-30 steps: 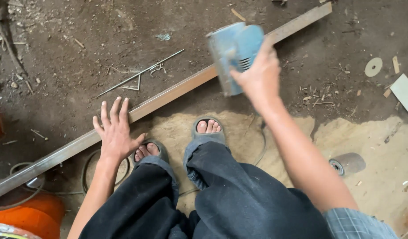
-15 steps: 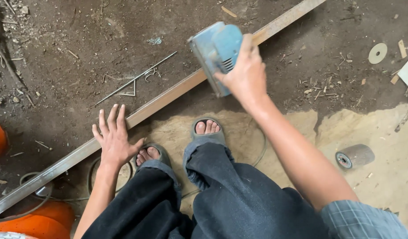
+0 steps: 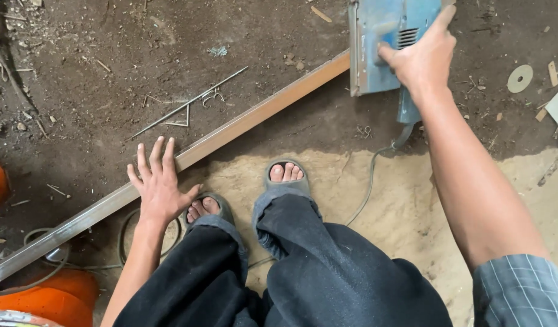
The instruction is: Using an electric sheet sander to smooth the surface of a long metal beam on a workshop floor.
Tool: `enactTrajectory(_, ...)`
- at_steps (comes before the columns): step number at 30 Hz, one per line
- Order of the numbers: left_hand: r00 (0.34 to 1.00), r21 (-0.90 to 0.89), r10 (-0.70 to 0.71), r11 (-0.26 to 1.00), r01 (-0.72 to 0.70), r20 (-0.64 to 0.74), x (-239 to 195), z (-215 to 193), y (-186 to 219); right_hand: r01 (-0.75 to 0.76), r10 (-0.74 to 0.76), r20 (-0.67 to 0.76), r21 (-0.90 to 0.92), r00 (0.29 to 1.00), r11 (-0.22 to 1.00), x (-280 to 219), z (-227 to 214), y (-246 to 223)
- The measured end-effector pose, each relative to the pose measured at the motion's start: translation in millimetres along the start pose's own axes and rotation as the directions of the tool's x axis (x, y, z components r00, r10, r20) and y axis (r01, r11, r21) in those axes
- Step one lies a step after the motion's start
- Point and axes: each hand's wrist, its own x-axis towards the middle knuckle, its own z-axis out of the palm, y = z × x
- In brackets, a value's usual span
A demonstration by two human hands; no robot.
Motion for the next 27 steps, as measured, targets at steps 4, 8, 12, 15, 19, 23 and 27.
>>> enactTrajectory(4,0.999,0.023,0.005,1.000,-0.004,-0.032,0,5,-2,-0.033,0.031,0.033,0.044,0.999,0.998,-22,-5,-21)
enactTrajectory(8,1.000,0.020,0.005,1.000,-0.004,-0.025,0,3,-1,0.170,-0.171,-0.007,0.124,0.985,0.978,-69,-5,-48)
enactTrajectory(12,1.000,-0.005,-0.001,1.000,0.001,-0.009,0,2,-1,0.195,-0.208,0.058,0.171,0.976,0.966,-112,-2,-79)
enactTrajectory(15,0.998,-0.018,-0.026,0.999,0.027,0.053,2,-1,0,0.222,-0.241,0.138,0.137,0.961,0.965,-133,4,-97)
enactTrajectory(19,0.976,-0.057,-0.133,0.988,0.145,0.174,3,-20,14,0.282,-0.303,0.105,0.171,0.947,0.944,-162,20,-112)
enactTrajectory(23,0.974,-0.055,-0.135,0.988,0.148,0.182,3,-22,13,0.323,-0.347,0.144,0.165,0.927,0.932,-162,32,-109)
enactTrajectory(27,0.975,-0.068,-0.128,0.988,0.142,0.181,3,-22,13,0.312,-0.332,0.132,0.149,0.934,0.938,-148,21,-98)
